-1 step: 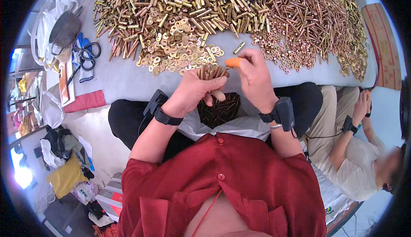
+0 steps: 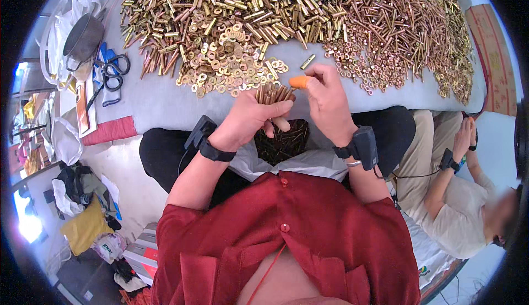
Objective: Joining brass-colored casings with washers and other small metal components.
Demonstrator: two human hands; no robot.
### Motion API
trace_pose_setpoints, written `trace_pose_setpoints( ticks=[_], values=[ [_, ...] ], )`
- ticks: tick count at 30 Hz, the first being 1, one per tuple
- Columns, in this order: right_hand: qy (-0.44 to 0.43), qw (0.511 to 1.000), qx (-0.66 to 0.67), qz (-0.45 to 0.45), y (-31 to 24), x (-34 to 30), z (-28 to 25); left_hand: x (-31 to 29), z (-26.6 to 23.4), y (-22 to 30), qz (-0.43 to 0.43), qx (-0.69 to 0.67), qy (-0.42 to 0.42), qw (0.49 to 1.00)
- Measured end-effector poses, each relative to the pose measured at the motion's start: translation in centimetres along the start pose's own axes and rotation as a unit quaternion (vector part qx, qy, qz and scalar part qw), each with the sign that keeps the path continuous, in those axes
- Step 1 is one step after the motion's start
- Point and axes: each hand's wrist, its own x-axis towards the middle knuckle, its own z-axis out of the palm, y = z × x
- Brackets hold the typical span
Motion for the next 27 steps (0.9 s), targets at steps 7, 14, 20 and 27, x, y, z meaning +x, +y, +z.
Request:
trace_pose_setpoints(
  ticks=[7,14,20,27],
  values=[
    [-0.031,0.998,-0.004,-0.059,-0.9,0.0,-0.8,0.3,-0.1,-0.4,0.008,0.028,0.014,0.999],
    [0.013,0.995,0.042,0.088,0.3,2.6,1.7,0.2,-0.7,0.2,0.053,-0.035,0.033,0.997],
    [-0.005,0.991,-0.131,-0.033,2.0,4.3,4.2,0.3,-1.9,0.8,0.088,-0.091,0.087,0.988],
    [0.039,0.997,0.011,0.07,0.5,4.2,3.4,0.7,-1.7,0.5,0.095,-0.094,0.114,0.984]
  ],
)
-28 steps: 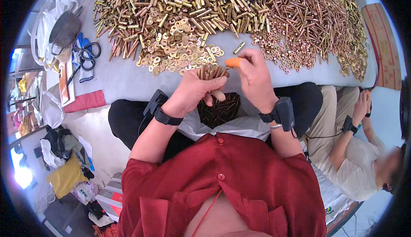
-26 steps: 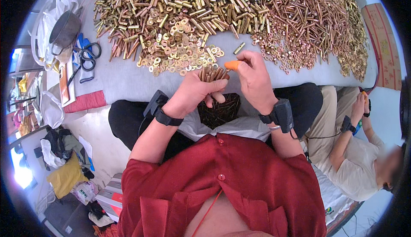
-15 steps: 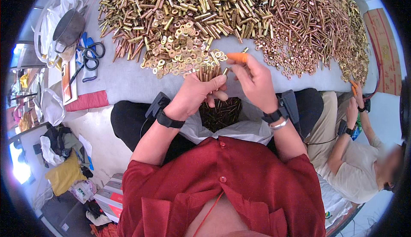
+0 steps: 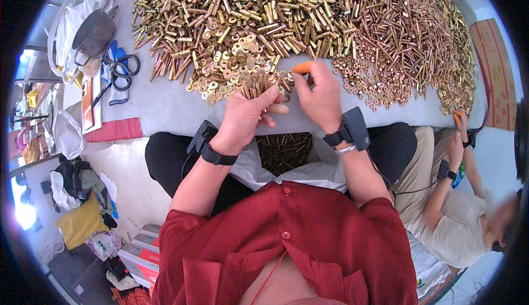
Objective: Joining brass-colored casings with washers and other small metal components.
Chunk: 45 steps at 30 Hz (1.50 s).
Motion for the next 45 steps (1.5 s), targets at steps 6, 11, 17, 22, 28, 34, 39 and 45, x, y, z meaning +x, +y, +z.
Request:
trace_pose_setpoints(
  ticks=[6,11,17,22,28,34,39,45],
  values=[
    [-0.024,0.952,0.271,0.139,-0.5,-2.2,-0.3,-0.2,0.7,-0.2,-0.004,0.058,-0.019,0.998],
    [0.001,0.985,0.163,0.056,-1.3,-4.0,-0.8,-0.2,0.5,-0.7,-0.015,0.044,-0.062,0.997],
    [0.042,0.993,0.031,-0.105,-1.3,-5.7,-1.1,-0.1,1.1,-0.8,-0.032,0.022,-0.062,0.997],
    [0.108,0.981,-0.157,-0.032,2.6,-2.6,-4.8,-0.1,1.9,-1.2,0.033,0.087,-0.02,0.995],
    [0.05,0.934,-0.349,-0.048,5.0,-0.4,-3.8,-0.3,1.8,-1.4,0.036,0.093,0.009,0.995],
    [0.026,0.934,-0.353,-0.038,4.4,0.0,-3.5,0.0,2.4,-1.5,0.035,0.094,0.012,0.995],
    [-0.011,0.996,0.068,0.059,1.1,-1.7,-3.9,0.2,2.0,-1.7,0.035,0.112,0.009,0.993],
    [-0.032,0.991,0.129,0.03,-0.5,-3.7,-2.2,-0.1,2.2,-2.2,0.039,0.105,0.006,0.994]
  ],
)
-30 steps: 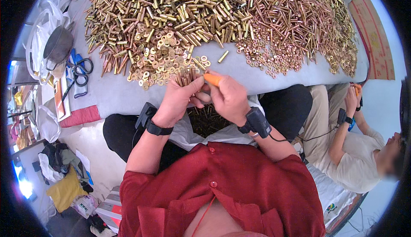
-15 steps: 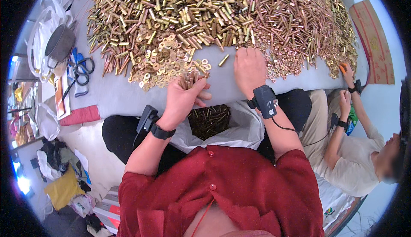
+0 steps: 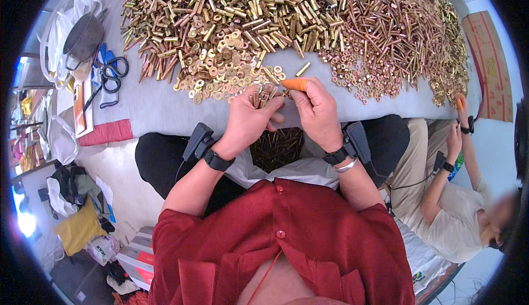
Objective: Joining brass-colored casings with washers and other small metal components.
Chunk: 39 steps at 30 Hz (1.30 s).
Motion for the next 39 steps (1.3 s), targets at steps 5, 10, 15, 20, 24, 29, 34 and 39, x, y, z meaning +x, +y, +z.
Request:
trace_pose_setpoints(
  ticks=[5,10,15,20,24,29,34,39],
  values=[
    [0.021,0.999,-0.029,-0.034,0.2,-0.3,0.4,-0.4,0.4,-0.2,0.035,0.06,0.024,0.997],
    [0.002,0.992,-0.106,-0.068,0.6,0.4,-0.2,-0.3,0.4,-1.1,0.082,0.104,0.02,0.991],
    [0.025,0.986,-0.139,-0.089,0.6,1.0,-0.5,-0.1,0.8,-0.5,0.074,0.07,-0.007,0.995],
    [-0.012,0.975,-0.195,-0.107,0.9,1.5,0.1,-0.4,-0.5,-0.7,0.03,0.063,0.013,0.997],
    [0.069,0.991,-0.077,-0.083,-0.3,1.8,-0.4,0.3,-0.1,-0.2,0.037,-0.007,0.005,0.999],
    [-0.064,0.997,0.031,0.017,0.6,1.1,-1.1,0.5,-0.3,-0.4,0.044,-0.003,-0.03,0.999],
    [-0.031,0.988,0.111,0.103,-0.5,0.9,0.0,0.0,-0.4,0.0,0.039,-0.023,-0.039,0.998],
    [-0.021,0.861,0.467,0.199,1.6,-0.3,-1.6,0.3,-1.2,0.4,0.055,-0.109,-0.037,0.992]
  ],
)
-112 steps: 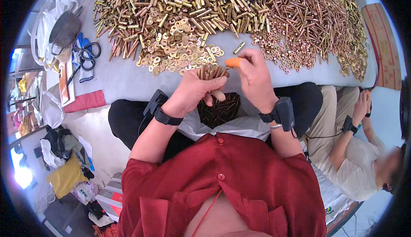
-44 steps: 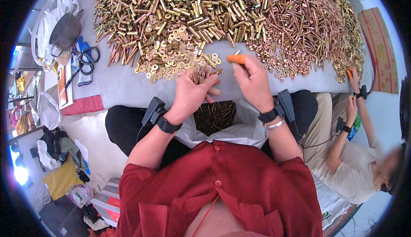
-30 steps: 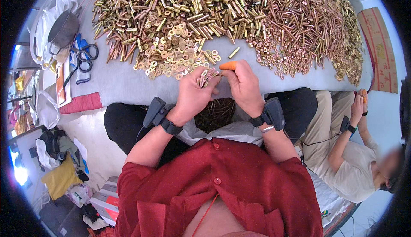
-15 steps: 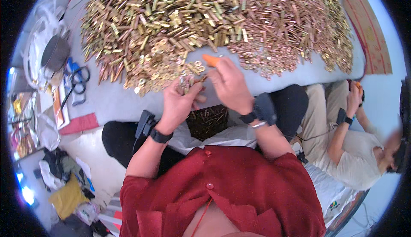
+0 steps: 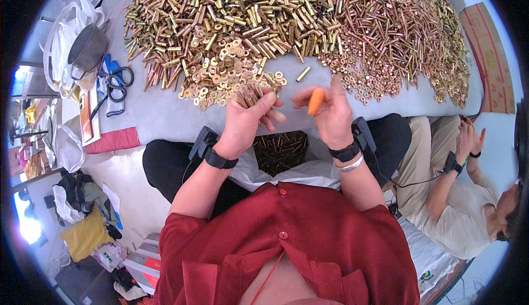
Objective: Joining brass-colored casings with washers and other small metal components.
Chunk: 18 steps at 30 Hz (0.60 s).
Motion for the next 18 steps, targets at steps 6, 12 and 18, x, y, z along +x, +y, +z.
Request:
trace_pose_setpoints(
  ticks=[6,12,18],
  values=[
    [0.019,0.997,-0.078,-0.019,1.3,0.5,1.7,0.0,0.2,-0.2,-0.009,-0.017,-0.021,1.0],
    [0.132,0.925,-0.352,-0.043,-0.4,0.9,-1.0,-0.3,0.8,0.6,-0.037,0.128,-0.032,0.991],
    [0.173,0.655,-0.707,-0.203,1.3,4.1,0.4,-1.5,2.0,-0.1,-0.037,0.273,-0.033,0.961]
  ],
)
